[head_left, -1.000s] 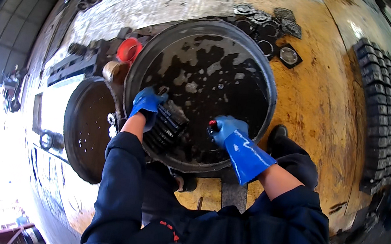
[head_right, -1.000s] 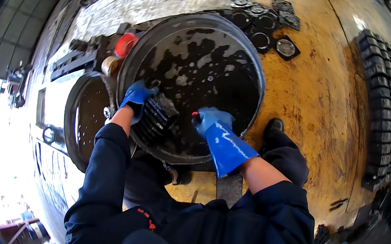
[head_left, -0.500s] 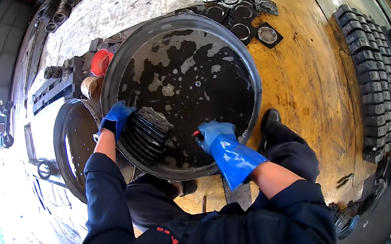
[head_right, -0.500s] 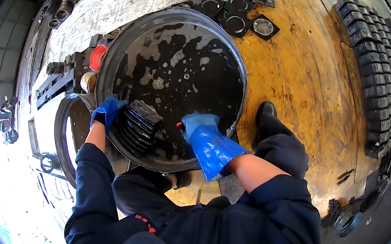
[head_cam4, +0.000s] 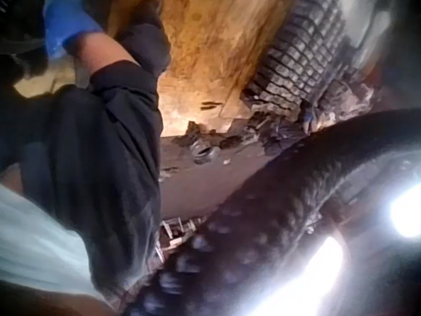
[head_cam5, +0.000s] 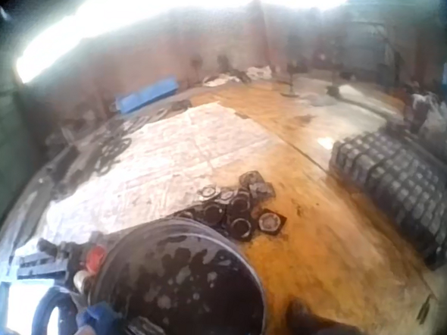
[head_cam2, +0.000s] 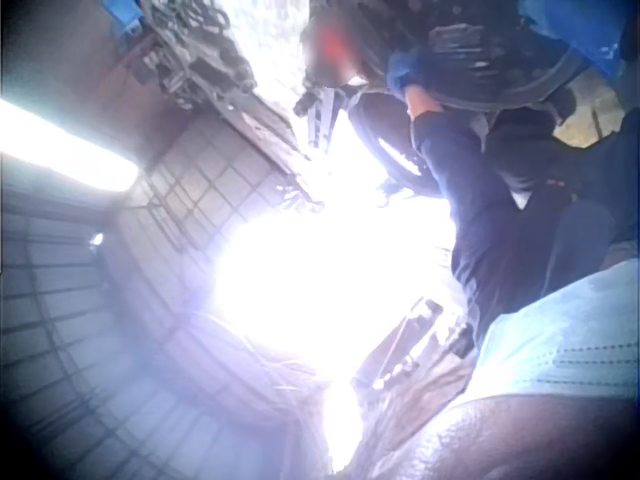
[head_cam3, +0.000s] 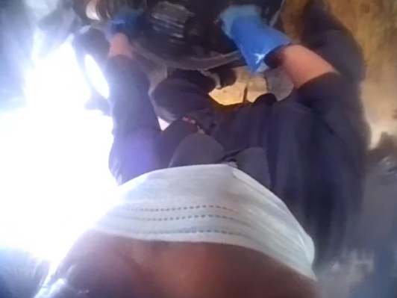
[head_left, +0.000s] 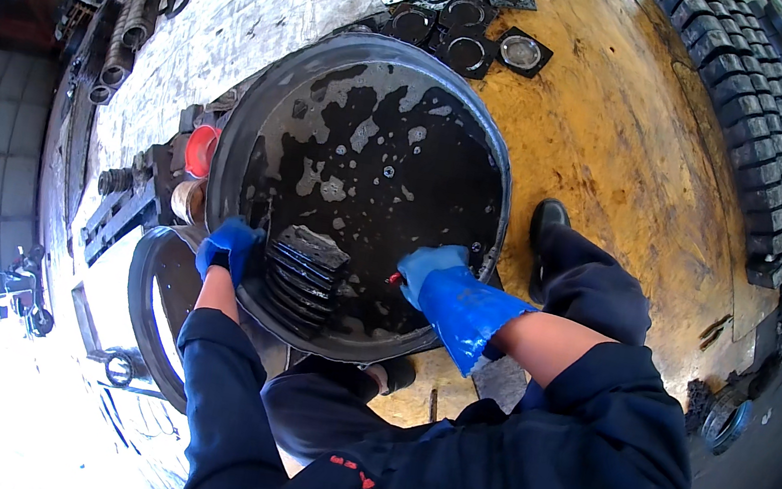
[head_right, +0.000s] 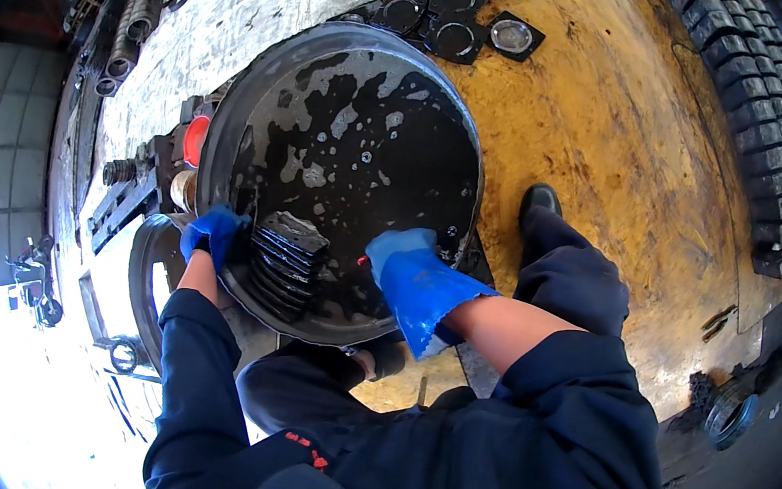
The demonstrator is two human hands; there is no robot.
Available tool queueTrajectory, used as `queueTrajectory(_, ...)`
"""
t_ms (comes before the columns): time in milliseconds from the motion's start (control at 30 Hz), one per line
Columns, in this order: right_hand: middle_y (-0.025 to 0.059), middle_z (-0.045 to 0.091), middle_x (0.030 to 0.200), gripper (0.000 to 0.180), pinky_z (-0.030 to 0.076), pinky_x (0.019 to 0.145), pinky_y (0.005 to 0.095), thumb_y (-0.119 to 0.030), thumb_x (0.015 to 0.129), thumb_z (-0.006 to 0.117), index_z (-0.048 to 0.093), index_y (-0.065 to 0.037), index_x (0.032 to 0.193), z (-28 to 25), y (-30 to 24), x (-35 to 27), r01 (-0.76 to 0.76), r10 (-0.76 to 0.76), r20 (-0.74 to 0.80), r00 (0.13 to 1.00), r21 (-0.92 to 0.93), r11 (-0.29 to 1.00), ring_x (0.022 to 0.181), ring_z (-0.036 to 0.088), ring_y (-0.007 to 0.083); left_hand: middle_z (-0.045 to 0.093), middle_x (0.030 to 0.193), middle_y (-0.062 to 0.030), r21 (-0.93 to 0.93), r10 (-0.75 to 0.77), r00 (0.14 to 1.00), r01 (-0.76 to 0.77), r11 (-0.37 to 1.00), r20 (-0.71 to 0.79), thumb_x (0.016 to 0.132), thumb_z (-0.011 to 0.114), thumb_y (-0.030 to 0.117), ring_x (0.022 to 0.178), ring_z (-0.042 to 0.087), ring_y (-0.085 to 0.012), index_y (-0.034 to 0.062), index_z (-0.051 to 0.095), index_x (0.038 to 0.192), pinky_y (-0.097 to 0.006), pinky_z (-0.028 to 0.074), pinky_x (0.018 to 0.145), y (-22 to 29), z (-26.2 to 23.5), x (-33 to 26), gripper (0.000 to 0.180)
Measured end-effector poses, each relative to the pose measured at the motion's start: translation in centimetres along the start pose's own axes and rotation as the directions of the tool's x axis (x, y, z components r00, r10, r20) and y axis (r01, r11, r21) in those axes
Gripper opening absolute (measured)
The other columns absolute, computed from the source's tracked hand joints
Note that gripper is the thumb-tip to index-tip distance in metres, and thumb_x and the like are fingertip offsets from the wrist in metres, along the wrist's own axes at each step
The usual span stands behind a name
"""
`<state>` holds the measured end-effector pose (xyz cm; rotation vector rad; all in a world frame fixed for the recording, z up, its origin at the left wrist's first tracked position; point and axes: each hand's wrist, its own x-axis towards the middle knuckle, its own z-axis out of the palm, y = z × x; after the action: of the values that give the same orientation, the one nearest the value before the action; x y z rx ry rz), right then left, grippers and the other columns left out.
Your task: The person scrubs a dark, cylindrical mechanical part inside a large metal basin filled with liquid using a red-handled brush. They repeatedly scrub the part, dip it into the liquid, and rotate it to clean different sides.
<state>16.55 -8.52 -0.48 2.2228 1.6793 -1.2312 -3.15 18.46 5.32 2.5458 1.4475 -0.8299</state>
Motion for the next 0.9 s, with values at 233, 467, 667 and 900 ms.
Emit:
queueTrajectory(233, 0.0090, 0.074, 0.108, 0.023, 0.053, 0.087, 0.0445, -0.028, 0.089, 0.063, 0.075, -0.020, 0.106, 0.7, 1.3, -0.3, 0.118, -0.104, -0.119, 0.987, 0.118, 0.986, 0.103, 0.070, 0.0282, 0.065, 0.123, -0.0224, 0.255, 0.044, 0.997, -0.028, 0.967, -0.058, 0.098, 0.052, 0.040, 0.115, 0.063, -0.0370, 0.0041, 0.066, 0.121, -0.041, 0.051, 0.095, -1.2, -5.2, -2.9, 0.045)
queueTrajectory(467, 0.0144, 0.074, 0.095, 0.030, 0.055, 0.082, 0.0406, -0.035, 0.087, 0.072, 0.074, -0.009, 0.101, -2.2, 3.2, 2.8, 0.075, 0.200, -0.313, 0.929, 0.686, 0.723, 0.091, 0.072, 0.0268, 0.065, 0.123, -0.0221, -0.044, 0.031, 0.956, -0.046, 0.998, -0.292, 0.098, 0.052, 0.039, 0.115, 0.063, -0.0366, 0.0041, 0.066, 0.121, -0.041, 0.050, 0.096, -1.6, -9.8, -4.2, 0.044)
queueTrajectory(667, 0.0074, 0.072, 0.092, 0.033, 0.053, 0.078, 0.0286, -0.031, 0.087, 0.077, 0.072, -0.004, 0.105, -5.7, 4.1, 2.7, 0.340, 0.241, -0.362, 0.900, 0.931, 0.129, 0.084, 0.068, 0.0149, 0.065, 0.123, -0.0219, -0.498, -0.002, 0.957, -0.149, 0.854, -0.290, 0.099, 0.051, 0.038, 0.115, 0.062, -0.0363, 0.0042, 0.066, 0.121, -0.041, 0.050, 0.096, 0.0, -5.5, -8.9, 0.043)
queueTrajectory(900, 0.0092, 0.072, 0.101, 0.026, 0.057, 0.082, 0.0284, -0.019, 0.093, 0.072, 0.069, -0.002, 0.113, -5.1, -0.9, 0.5, 0.523, -0.027, -0.589, 0.808, 0.737, -0.428, 0.090, 0.069, 0.0148, 0.065, 0.123, -0.0216, -0.704, 0.076, 0.986, -0.157, 0.692, -0.145, 0.099, 0.051, 0.037, 0.115, 0.062, -0.0359, 0.0042, 0.066, 0.121, -0.040, 0.050, 0.096, 5.9, 3.7, -14.2, 0.042)
